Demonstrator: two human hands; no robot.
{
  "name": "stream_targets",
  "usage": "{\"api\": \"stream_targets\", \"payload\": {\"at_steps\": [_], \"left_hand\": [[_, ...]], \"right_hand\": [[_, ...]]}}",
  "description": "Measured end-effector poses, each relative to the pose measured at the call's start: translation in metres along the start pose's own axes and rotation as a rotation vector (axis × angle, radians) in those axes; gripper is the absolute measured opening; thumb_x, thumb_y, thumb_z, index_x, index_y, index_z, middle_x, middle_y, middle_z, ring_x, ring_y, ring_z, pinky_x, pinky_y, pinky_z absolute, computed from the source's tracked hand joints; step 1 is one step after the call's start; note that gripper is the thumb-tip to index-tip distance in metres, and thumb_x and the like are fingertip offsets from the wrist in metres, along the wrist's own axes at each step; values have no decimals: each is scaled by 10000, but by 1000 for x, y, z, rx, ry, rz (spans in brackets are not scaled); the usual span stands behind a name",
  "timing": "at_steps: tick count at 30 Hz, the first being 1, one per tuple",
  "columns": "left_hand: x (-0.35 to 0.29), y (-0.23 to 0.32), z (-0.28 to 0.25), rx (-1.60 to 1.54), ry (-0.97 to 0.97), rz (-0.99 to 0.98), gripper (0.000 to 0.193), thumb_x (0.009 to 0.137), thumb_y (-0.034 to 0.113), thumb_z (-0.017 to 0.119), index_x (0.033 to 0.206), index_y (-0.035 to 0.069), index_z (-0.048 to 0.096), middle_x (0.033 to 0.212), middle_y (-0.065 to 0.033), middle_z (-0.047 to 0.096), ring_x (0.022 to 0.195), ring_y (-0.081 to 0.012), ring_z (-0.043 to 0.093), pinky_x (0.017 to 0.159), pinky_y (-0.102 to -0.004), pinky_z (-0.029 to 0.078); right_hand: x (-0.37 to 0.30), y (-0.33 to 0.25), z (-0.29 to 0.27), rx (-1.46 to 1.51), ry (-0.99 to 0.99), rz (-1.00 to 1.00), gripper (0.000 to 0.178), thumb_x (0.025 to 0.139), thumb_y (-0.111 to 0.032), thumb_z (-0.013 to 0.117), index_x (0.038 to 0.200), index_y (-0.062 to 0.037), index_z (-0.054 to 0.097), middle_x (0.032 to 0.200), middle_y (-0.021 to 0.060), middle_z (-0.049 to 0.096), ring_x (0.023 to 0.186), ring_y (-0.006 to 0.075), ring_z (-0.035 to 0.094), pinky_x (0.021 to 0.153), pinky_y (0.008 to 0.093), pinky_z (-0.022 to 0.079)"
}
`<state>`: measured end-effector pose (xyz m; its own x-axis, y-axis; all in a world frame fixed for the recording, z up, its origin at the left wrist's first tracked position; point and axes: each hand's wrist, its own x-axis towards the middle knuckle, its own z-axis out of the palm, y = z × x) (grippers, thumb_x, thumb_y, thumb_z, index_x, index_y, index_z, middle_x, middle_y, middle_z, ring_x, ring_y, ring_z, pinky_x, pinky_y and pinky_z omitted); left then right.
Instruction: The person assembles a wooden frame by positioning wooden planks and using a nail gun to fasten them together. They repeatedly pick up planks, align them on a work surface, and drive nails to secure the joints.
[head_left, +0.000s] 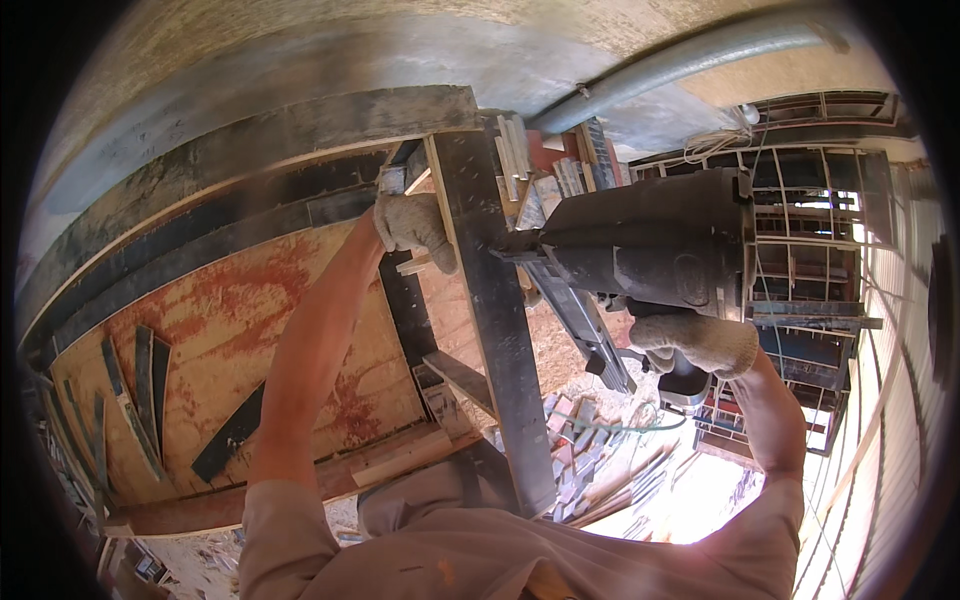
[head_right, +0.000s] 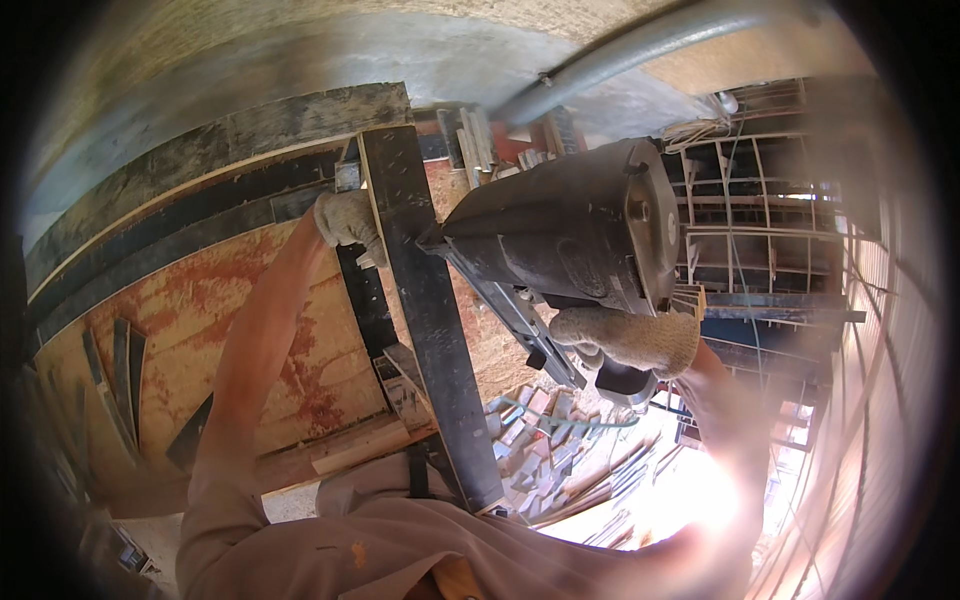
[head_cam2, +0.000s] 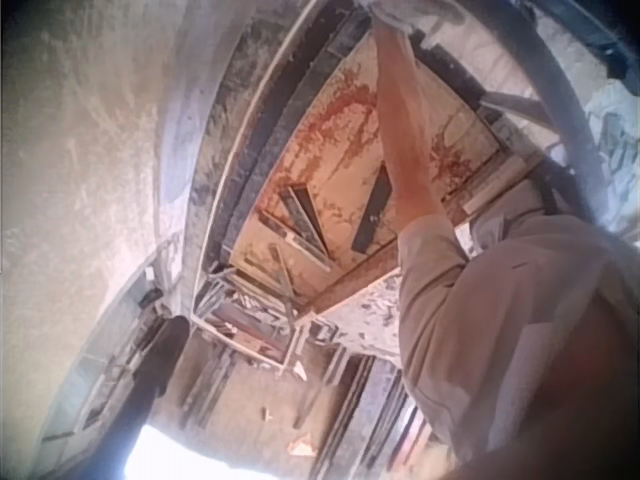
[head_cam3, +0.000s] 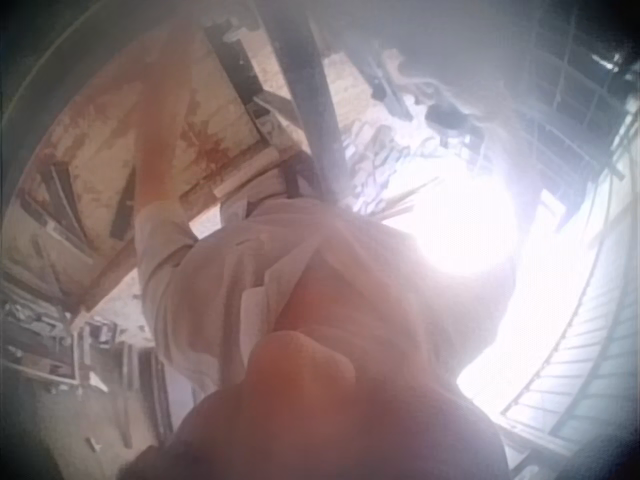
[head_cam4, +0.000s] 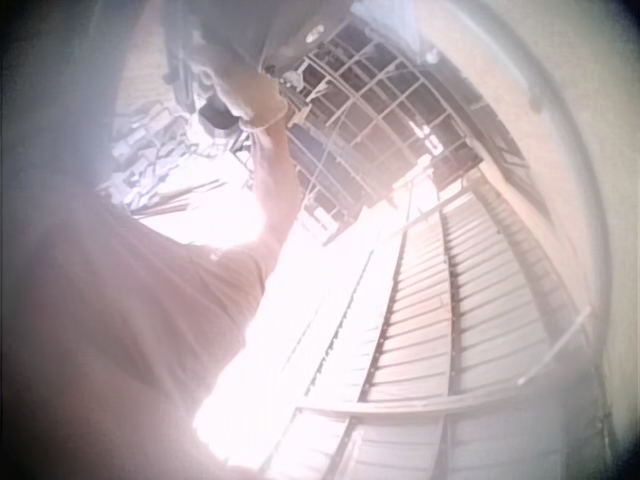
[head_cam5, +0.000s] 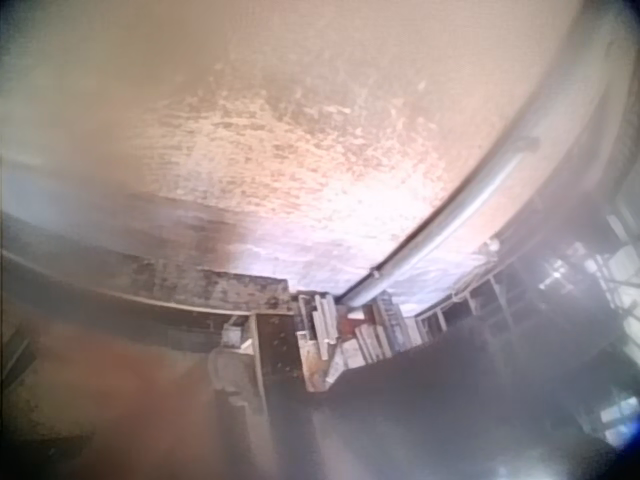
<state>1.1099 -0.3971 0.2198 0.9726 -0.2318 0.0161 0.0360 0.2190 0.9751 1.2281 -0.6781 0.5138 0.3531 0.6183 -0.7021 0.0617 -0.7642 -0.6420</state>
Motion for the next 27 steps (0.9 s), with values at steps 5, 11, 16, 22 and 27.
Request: {"api": "stream_targets", "payload": {"at_steps": [5, 11, 16, 22, 27], "left_hand": [[-45, -55, 32, 77, 545, 92, 732, 679, 89, 929, 1351, 53, 639, 1334, -104, 676, 1195, -223, 616, 1018, -352, 487], [-204, -162, 188, 710, 1021, -805, 861, 813, 339, 803, 1555, 129, 419, 1570, -163, 435, 1471, -350, 381, 1208, -491, 326], [-314, -181, 230, 1263, 924, -1351, 897, 899, 384, 724, 1615, 75, 281, 1639, -147, 327, 1526, -345, 259, 1255, -543, 179], [-354, -144, 164, 1011, 890, -1031, 689, 816, 294, 779, 1414, 60, 528, 1376, -179, 552, 1304, -364, 536, 1107, -458, 432], [-353, 6, 150, 859, 1220, -258, 612, 751, 97, 816, 1308, 39, 567, 1216, -137, 627, 1149, -315, 638, 984, -424, 530]], "right_hand": [[20, -17, 9, -373, -49, 98, 106, 926, -73, 651, 833, -23, 655, 640, 8, 553, 513, 98, 525, 484, 274, 420], [26, 27, -14, -210, 38, -57, 208, 849, -78, 648, 658, -55, 571, 565, 21, 477, 460, 148, 498, 470, 304, 442], [22, 19, 8, -265, -24, -125, 273, 894, -121, 593, 643, -97, 490, 599, 6, 455, 537, 113, 496, 519, 289, 417], [-9, 23, 31, -83, -134, -429, 222, 878, -148, 662, 702, -31, 593, 597, 32, 496, 502, 156, 532, 507, 327, 474], [-13, -4, 78, -344, 233, -166, 99, 850, -50, 647, 769, 1, 619, 591, 52, 543, 461, 157, 553, 433, 308, 449]]}}
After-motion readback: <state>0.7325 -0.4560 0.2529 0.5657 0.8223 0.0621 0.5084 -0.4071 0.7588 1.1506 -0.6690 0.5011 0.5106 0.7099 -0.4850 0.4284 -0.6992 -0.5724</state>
